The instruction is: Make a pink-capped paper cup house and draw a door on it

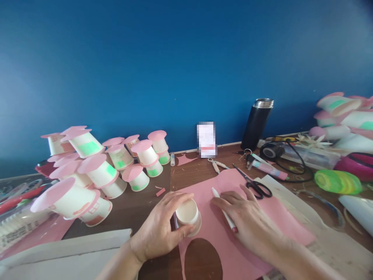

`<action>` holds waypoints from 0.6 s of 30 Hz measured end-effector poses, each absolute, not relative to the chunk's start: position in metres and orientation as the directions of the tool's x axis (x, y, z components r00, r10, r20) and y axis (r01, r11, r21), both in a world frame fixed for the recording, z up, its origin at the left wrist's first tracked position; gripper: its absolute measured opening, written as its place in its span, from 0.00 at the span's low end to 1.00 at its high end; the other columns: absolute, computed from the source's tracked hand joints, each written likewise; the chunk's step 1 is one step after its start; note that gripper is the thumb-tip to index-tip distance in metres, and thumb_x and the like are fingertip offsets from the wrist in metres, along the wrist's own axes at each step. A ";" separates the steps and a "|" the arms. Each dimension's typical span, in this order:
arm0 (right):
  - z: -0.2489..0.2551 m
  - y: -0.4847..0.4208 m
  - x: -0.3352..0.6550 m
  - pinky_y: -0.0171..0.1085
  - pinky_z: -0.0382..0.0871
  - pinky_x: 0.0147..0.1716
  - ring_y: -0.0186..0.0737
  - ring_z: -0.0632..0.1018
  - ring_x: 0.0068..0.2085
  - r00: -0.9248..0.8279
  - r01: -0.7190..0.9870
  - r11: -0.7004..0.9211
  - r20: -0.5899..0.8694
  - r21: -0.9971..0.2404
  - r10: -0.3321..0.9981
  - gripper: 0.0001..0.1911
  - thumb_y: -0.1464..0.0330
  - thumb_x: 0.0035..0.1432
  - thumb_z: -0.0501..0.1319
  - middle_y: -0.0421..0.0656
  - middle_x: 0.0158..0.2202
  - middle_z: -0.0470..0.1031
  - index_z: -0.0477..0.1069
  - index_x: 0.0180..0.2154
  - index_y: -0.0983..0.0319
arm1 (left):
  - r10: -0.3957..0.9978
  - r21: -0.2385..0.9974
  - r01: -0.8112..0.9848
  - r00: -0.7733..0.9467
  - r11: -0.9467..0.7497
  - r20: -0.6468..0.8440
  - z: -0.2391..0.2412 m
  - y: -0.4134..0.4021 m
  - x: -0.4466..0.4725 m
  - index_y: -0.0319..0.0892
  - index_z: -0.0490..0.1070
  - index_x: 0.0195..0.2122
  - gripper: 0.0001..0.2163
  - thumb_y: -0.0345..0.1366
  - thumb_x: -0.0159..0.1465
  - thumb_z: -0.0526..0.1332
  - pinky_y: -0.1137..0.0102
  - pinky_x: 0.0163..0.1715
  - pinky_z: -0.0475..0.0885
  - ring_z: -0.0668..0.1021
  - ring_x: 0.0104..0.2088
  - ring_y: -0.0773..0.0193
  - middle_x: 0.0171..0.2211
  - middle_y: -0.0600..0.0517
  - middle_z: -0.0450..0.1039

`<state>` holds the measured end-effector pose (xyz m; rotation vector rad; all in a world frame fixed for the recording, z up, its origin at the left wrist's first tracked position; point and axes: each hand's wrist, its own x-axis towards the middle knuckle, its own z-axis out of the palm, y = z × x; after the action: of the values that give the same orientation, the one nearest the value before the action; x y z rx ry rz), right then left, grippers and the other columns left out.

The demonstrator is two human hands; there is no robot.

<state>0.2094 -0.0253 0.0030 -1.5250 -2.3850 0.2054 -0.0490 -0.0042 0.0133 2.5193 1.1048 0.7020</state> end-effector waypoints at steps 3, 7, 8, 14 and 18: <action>0.003 -0.024 0.209 0.58 0.44 0.58 0.44 0.77 0.46 -0.391 0.859 0.427 0.174 -0.282 0.904 0.42 0.85 0.31 0.52 0.41 0.46 0.78 0.71 0.49 0.52 | 0.742 0.441 0.601 0.590 -0.666 0.318 0.011 -0.004 -0.049 0.49 0.60 0.60 0.25 0.41 0.62 0.63 0.57 0.59 0.65 0.70 0.58 0.54 0.58 0.47 0.69; 0.004 -0.023 0.209 0.59 0.44 0.58 0.44 0.77 0.45 -0.394 0.859 0.429 0.175 -0.279 0.902 0.41 0.85 0.31 0.52 0.41 0.46 0.78 0.71 0.49 0.52 | 0.734 0.427 0.598 0.585 -0.678 0.346 0.007 -0.004 -0.050 0.48 0.57 0.61 0.26 0.42 0.63 0.62 0.56 0.60 0.64 0.70 0.58 0.54 0.58 0.46 0.69; 0.003 -0.023 0.209 0.59 0.44 0.58 0.45 0.77 0.45 -0.394 0.859 0.429 0.174 -0.280 0.903 0.41 0.85 0.32 0.52 0.41 0.45 0.78 0.71 0.49 0.52 | 0.732 0.424 0.598 0.585 -0.680 0.349 0.006 -0.004 -0.050 0.49 0.57 0.61 0.26 0.42 0.63 0.62 0.55 0.60 0.64 0.70 0.58 0.54 0.58 0.46 0.68; 0.001 -0.025 0.211 0.60 0.44 0.58 0.44 0.77 0.45 -0.394 0.856 0.431 0.180 -0.285 0.901 0.41 0.85 0.32 0.52 0.41 0.45 0.78 0.71 0.49 0.52 | 0.737 0.414 0.611 0.591 -0.675 0.330 0.007 -0.004 -0.050 0.49 0.57 0.61 0.26 0.43 0.63 0.61 0.54 0.60 0.64 0.70 0.59 0.53 0.58 0.45 0.68; 0.003 -0.022 0.208 0.62 0.46 0.58 0.45 0.77 0.45 -0.390 0.851 0.429 0.183 -0.302 0.902 0.41 0.85 0.32 0.52 0.42 0.46 0.78 0.72 0.49 0.52 | 0.722 0.398 0.604 0.604 -0.690 0.336 0.010 -0.003 -0.049 0.48 0.58 0.60 0.25 0.43 0.63 0.62 0.54 0.59 0.65 0.71 0.57 0.52 0.57 0.46 0.70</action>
<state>0.2081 -0.0223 0.0026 -1.5086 -2.3699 0.2269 -0.0494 -0.0029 0.0096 2.5883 1.0906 0.7033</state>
